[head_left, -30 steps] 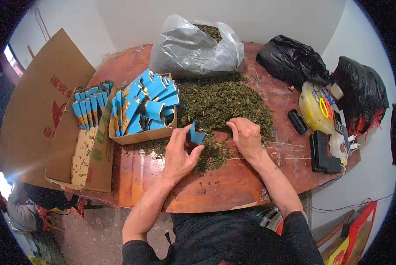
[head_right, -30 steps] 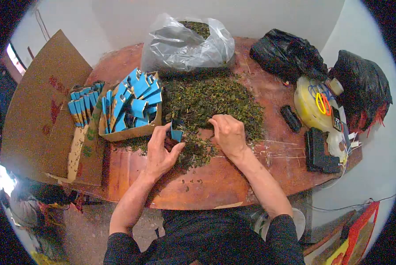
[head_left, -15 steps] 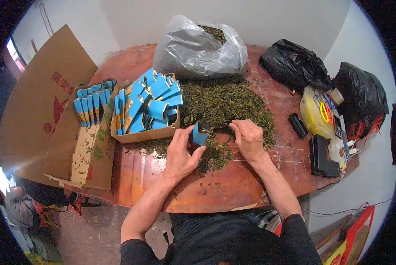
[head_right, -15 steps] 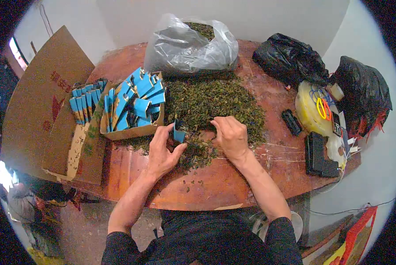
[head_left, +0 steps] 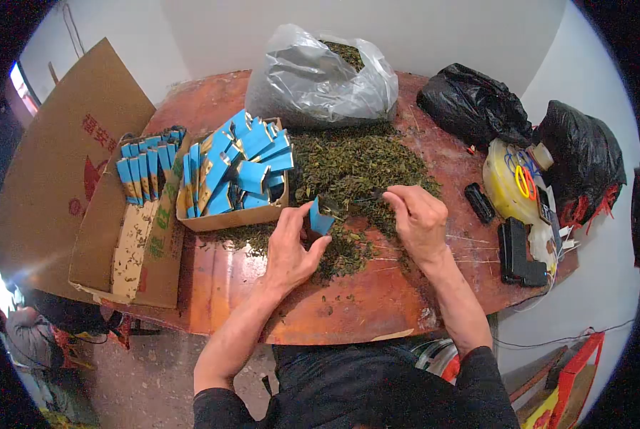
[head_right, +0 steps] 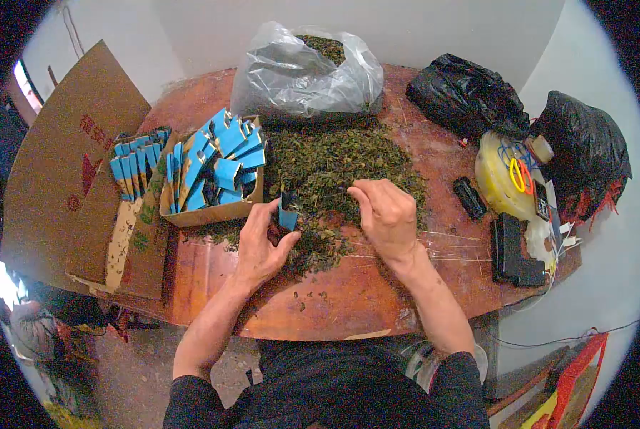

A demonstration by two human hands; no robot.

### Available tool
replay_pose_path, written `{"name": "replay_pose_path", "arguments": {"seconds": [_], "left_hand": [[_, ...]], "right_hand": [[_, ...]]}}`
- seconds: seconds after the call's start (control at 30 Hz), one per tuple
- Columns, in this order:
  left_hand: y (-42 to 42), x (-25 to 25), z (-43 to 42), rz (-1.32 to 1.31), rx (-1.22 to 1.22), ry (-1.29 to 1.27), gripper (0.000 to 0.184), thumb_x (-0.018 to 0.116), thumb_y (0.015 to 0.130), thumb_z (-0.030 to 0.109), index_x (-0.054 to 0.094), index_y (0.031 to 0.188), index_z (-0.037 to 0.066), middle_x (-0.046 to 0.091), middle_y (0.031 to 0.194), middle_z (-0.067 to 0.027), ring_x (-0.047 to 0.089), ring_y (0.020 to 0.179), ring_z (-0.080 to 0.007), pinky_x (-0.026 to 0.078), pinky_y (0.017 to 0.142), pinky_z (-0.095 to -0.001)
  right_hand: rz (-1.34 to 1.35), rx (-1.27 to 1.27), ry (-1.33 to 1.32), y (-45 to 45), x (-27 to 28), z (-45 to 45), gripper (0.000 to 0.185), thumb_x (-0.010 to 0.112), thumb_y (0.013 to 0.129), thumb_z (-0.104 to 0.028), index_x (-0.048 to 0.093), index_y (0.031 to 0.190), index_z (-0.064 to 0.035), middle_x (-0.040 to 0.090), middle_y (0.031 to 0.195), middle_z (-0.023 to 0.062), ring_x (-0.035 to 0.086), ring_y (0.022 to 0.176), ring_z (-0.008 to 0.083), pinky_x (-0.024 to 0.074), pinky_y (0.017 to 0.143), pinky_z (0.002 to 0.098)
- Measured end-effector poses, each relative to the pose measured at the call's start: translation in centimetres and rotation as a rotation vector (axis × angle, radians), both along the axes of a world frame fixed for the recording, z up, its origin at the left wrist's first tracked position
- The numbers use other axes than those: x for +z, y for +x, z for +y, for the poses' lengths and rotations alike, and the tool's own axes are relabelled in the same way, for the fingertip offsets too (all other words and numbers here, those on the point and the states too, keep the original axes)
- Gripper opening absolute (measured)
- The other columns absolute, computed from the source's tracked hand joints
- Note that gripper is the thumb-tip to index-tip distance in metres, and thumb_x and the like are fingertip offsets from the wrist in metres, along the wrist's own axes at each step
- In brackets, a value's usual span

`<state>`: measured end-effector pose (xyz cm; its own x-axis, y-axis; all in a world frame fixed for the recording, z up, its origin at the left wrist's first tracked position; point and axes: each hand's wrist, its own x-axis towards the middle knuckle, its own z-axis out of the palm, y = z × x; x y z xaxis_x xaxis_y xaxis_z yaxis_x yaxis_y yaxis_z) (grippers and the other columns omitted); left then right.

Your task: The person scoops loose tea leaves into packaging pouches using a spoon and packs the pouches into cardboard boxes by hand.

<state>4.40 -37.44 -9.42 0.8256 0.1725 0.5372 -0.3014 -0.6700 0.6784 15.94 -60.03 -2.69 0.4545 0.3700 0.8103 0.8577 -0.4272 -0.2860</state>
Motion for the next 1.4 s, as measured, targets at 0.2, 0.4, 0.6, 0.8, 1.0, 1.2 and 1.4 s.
{"name": "replay_pose_path", "arguments": {"seconds": [0.2,0.4,0.6,0.8,1.0,1.2,1.4], "left_hand": [[-0.1,-0.1,-0.1,0.038,0.003,-0.042,0.067,0.084,0.083,0.013,0.056,0.143,0.001,0.057,0.11,-0.0154,0.061,0.082,-0.0276,0.054,0.075,-0.0393],[0.0,-0.1,-0.1,-0.013,0.01,0.003,0.067,0.084,0.083,0.012,0.056,0.142,0.001,0.059,0.113,-0.0173,0.063,0.083,-0.0295,0.055,0.075,-0.0401],[-0.1,0.1,-0.2,0.012,0.016,-0.001,0.066,0.085,0.084,0.013,0.056,0.142,0.001,0.059,0.114,-0.0181,0.064,0.084,-0.0306,0.055,0.074,-0.0404],[0.0,-0.1,-0.2,0.048,0.024,-0.05,0.068,0.087,0.083,0.021,0.057,0.141,0.0,0.06,0.111,-0.0176,0.062,0.089,-0.0319,0.053,0.077,-0.0406],[0.0,0.0,-0.3,0.071,0.032,-0.058,0.068,0.087,0.083,0.021,0.057,0.141,0.0,0.061,0.113,-0.0186,0.064,0.095,-0.0351,0.054,0.082,-0.0426],[0.0,0.0,-0.4,0.063,0.038,-0.052,0.068,0.086,0.083,0.02,0.057,0.141,0.001,0.062,0.117,-0.0198,0.065,0.106,-0.0394,0.054,0.091,-0.045],[0.1,-0.1,-0.4,0.056,0.037,-0.048,0.067,0.086,0.084,0.021,0.057,0.141,0.001,0.062,0.117,-0.0194,0.065,0.106,-0.0394,0.053,0.091,-0.0447]], "right_hand": [[-0.008,0.033,-0.063,-1.2,2.7,-0.3,0.01,0.079,0.09,-0.002,0.073,0.096,-0.0015,0.074,0.086,0.0119,0.071,0.073,0.0292,0.0569,0.064,0.0387],[-0.062,0.067,-0.116,-2.1,4.6,-0.2,0.012,0.08,0.089,-0.001,0.072,0.098,-0.0021,0.075,0.086,0.012,0.072,0.073,0.0288,0.0565,0.062,0.0389],[-0.079,0.141,-0.13,-2.1,4.8,0.4,0.014,0.082,0.086,0.002,0.075,0.097,-0.0015,0.074,0.083,0.0123,0.071,0.07,0.0278,0.0544,0.06,0.0362],[-0.147,0.161,-0.217,-2.4,5.6,0.7,0.019,0.082,0.084,0.003,0.073,0.1,-0.0014,0.072,0.08,0.012,0.071,0.069,0.0286,0.0541,0.059,0.0382],[-0.193,0.179,-0.258,-2.5,5.9,0.9,0.025,0.081,0.076,-0.002,0.068,0.097,-0.0033,0.064,0.076,0.0089,0.066,0.07,0.0275,0.0531,0.058,0.041],[-0.176,0.178,-0.257,-2.8,6.4,1.0,0.021,0.079,0.079,-0.002,0.068,0.096,-0.0032,0.065,0.077,0.0085,0.067,0.072,0.0273,0.0537,0.059,0.0405],[-0.175,0.173,-0.273,-2.8,6.1,1.3,0.019,0.078,0.08,-0.001,0.068,0.096,-0.003,0.066,0.078,0.0101,0.067,0.072,0.0276,0.0543,0.06,0.0409]]}}
